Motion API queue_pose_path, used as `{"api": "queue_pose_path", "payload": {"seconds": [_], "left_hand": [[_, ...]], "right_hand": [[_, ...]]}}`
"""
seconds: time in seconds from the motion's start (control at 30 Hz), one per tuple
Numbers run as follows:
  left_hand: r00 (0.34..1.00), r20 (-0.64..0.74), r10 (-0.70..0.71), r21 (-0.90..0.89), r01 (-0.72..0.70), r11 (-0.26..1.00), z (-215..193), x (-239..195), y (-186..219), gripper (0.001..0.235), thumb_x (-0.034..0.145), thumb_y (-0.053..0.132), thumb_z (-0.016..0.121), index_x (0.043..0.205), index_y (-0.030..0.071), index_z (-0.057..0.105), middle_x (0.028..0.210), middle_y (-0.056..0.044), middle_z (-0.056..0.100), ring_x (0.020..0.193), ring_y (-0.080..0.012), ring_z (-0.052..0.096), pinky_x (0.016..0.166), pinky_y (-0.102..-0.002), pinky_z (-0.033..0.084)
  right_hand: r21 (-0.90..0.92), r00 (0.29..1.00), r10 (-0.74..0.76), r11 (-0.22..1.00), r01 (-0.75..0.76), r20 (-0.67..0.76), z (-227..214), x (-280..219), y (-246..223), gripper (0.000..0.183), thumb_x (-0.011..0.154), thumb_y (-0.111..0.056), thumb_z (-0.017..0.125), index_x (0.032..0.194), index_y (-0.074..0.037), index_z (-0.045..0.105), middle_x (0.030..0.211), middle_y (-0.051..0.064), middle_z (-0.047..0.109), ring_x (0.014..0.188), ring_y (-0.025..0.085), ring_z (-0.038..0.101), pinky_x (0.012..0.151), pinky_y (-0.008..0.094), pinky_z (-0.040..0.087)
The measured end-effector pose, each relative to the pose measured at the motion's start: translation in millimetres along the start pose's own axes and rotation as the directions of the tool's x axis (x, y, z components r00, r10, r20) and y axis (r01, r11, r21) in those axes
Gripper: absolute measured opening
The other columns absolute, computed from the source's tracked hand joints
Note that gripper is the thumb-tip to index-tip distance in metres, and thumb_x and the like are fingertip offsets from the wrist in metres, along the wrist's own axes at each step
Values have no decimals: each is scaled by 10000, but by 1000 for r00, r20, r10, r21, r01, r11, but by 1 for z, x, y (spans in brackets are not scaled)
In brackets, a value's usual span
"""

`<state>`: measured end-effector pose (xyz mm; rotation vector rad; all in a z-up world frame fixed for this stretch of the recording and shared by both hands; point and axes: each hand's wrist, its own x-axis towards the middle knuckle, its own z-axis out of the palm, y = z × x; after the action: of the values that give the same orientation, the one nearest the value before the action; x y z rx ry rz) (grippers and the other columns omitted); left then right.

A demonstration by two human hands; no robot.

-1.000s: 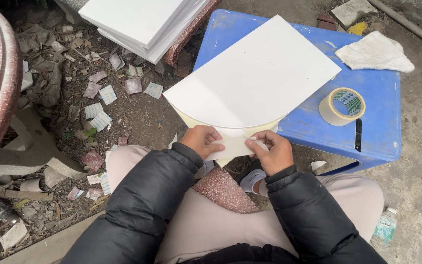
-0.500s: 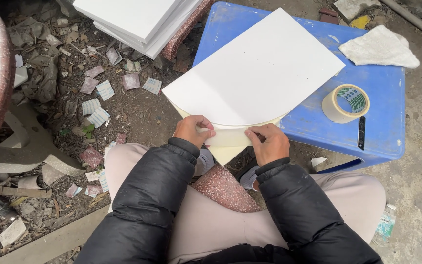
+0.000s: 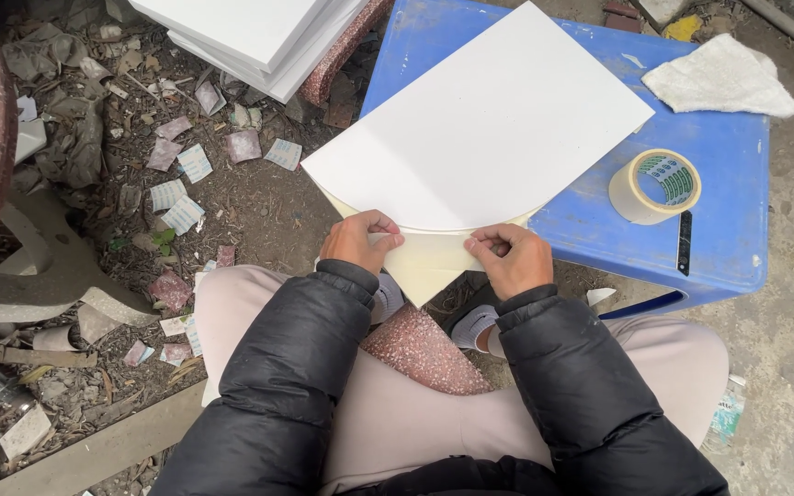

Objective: Peeling protective film from a white board and applying tape to the edges for final inspection and cleaning.

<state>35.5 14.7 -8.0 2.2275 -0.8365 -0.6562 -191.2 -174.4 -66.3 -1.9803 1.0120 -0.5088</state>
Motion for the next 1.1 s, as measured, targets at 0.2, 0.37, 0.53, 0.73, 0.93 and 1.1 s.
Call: {"api": "queue_pose_path", "payload": {"seconds": [0.2,0.37,0.53,0.73,0.93,1.1], "left_hand": [[998,-30,47,41,-46,998,6,5,-4,108,989,313,932,1073,245,930,1103,-54,895,1220,-407,824,1102,-552,611],[998,-32,55,101,-51,994,7,4,-6,126,1018,334,900,1102,244,925,1106,-40,884,1192,-382,834,1064,-533,625],[998,-28,65,120,-61,991,7,3,-6,133,1027,335,892,1117,241,919,1101,-40,867,1188,-378,832,1054,-542,630],[999,-17,35,101,-33,994,5,5,-6,139,1019,328,891,1111,229,925,1053,-28,853,1158,-369,840,1033,-521,619],[999,-42,26,100,-22,995,9,7,-3,143,996,328,911,1091,222,926,1066,-48,865,1155,-384,842,1005,-524,631],[997,-65,38,93,-32,995,16,7,-6,187,999,372,918,1078,203,928,1059,-50,852,1134,-369,839,1016,-512,625]], "right_hand": [[-157,1000,-23,987,23,0,-1,4,-12,133,1083,-250,874,1138,-137,919,894,26,838,810,222,741,785,403,627],[-213,992,-125,970,120,-6,-1,-1,-17,141,1138,-231,815,1157,-116,894,898,39,809,827,252,751,806,442,637],[-256,985,-174,953,163,-20,2,0,-12,120,1130,-250,816,1105,-150,878,879,5,783,812,248,749,788,436,629],[-175,990,-138,975,138,10,0,6,-8,143,1104,-245,835,1097,-107,875,874,49,796,812,277,762,780,459,621],[-202,993,-117,972,118,16,2,14,-5,187,1116,-322,834,1089,-142,882,872,12,796,799,239,751,777,432,614],[-217,991,-132,967,134,22,2,12,-9,190,1131,-309,822,1096,-133,883,866,5,790,795,236,749,786,421,625]]}}
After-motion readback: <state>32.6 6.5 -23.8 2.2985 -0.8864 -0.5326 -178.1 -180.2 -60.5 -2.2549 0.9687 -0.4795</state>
